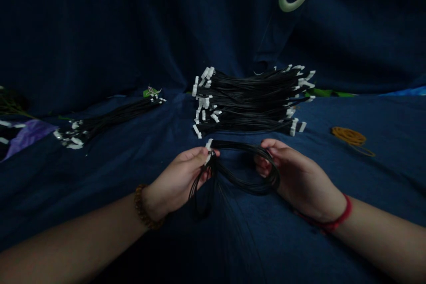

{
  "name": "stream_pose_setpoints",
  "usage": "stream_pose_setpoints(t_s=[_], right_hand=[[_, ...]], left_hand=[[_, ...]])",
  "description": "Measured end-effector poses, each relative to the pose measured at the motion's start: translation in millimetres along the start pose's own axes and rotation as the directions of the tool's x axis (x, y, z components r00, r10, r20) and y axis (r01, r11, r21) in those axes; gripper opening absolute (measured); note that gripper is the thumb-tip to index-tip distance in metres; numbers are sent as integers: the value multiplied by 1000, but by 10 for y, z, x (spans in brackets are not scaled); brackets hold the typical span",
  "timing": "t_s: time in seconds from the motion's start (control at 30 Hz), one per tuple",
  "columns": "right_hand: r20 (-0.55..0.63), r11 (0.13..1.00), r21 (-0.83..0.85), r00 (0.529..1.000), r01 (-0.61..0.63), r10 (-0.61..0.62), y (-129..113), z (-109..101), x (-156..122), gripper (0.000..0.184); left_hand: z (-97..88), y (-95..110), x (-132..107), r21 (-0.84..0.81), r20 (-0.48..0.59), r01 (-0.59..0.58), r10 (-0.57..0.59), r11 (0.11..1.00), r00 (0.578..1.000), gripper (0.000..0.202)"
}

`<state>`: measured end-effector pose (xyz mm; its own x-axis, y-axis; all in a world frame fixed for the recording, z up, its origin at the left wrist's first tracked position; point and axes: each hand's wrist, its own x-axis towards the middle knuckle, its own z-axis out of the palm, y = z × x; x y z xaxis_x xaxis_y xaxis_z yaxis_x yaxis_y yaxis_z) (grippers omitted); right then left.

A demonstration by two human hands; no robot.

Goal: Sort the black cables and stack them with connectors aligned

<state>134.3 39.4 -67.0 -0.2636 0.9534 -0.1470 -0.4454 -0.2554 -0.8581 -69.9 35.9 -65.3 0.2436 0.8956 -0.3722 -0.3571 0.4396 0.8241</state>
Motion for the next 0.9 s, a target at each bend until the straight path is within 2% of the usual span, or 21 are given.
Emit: stream_pose_setpoints(t_s=[0.1,0.17,0.2,0.23,0.27,0.3,0.33,0.37,0.4,0.47,0.5,0.57,0.63,0.7,0.77,0.8,0.9], right_hand=[[-36,997,-54,998,47,-49,2,-24,-6,21],[-47,940,-279,975,198,-219,-28,-32,-42,15],[-4,831,-460,935,312,-354,-52,-30,-70,12],[99,643,-639,874,422,-476,-80,-22,-103,8],[250,394,-765,799,509,-547,-108,-8,-139,7],[407,140,-814,726,564,-554,-131,10,-174,7],[532,-63,-805,669,591,-519,-146,30,-207,9],[621,-221,-771,627,597,-471,-151,49,-234,11],[679,-344,-732,593,587,-433,-148,65,-255,14],[730,-495,-682,543,538,-416,-125,82,-277,18],[735,-529,-675,530,514,-423,-111,82,-278,19],[734,-544,-676,527,497,-429,-91,71,-269,18],[738,-518,-672,537,528,-409,-87,51,-255,13],[741,-451,-671,551,588,-384,-99,37,-245,9],[705,-319,-707,595,631,-386,-126,37,-246,9],[667,-232,-738,633,634,-393,-144,43,-250,10],[489,57,-836,788,546,-375,-209,78,-251,6]], left_hand=[[54,-4,-22,77,-44,-39,42,996,998,12],[71,-18,-35,143,-46,-95,102,985,994,14],[73,-27,-40,173,-35,-128,136,977,990,15],[71,-37,-43,203,-17,-160,167,966,986,16],[65,-47,-45,234,1,-184,189,955,982,17],[59,-57,-46,265,19,-200,202,943,979,19],[52,-65,-46,293,34,-214,213,932,976,21],[46,-72,-47,321,46,-225,222,920,974,22],[43,-77,-48,348,57,-236,230,907,971,23],[43,-80,-52,399,73,-258,250,880,966,25],[46,-78,-56,421,79,-266,257,867,963,25],[53,-71,-68,451,89,-275,264,849,960,26],[60,-59,-83,475,99,-280,266,834,959,25],[63,-49,-96,495,104,-281,265,822,958,25],[67,-42,-102,501,107,-283,266,818,958,25],[69,-40,-102,493,105,-281,264,824,959,25],[78,-34,-98,427,84,-252,240,869,967,25]])
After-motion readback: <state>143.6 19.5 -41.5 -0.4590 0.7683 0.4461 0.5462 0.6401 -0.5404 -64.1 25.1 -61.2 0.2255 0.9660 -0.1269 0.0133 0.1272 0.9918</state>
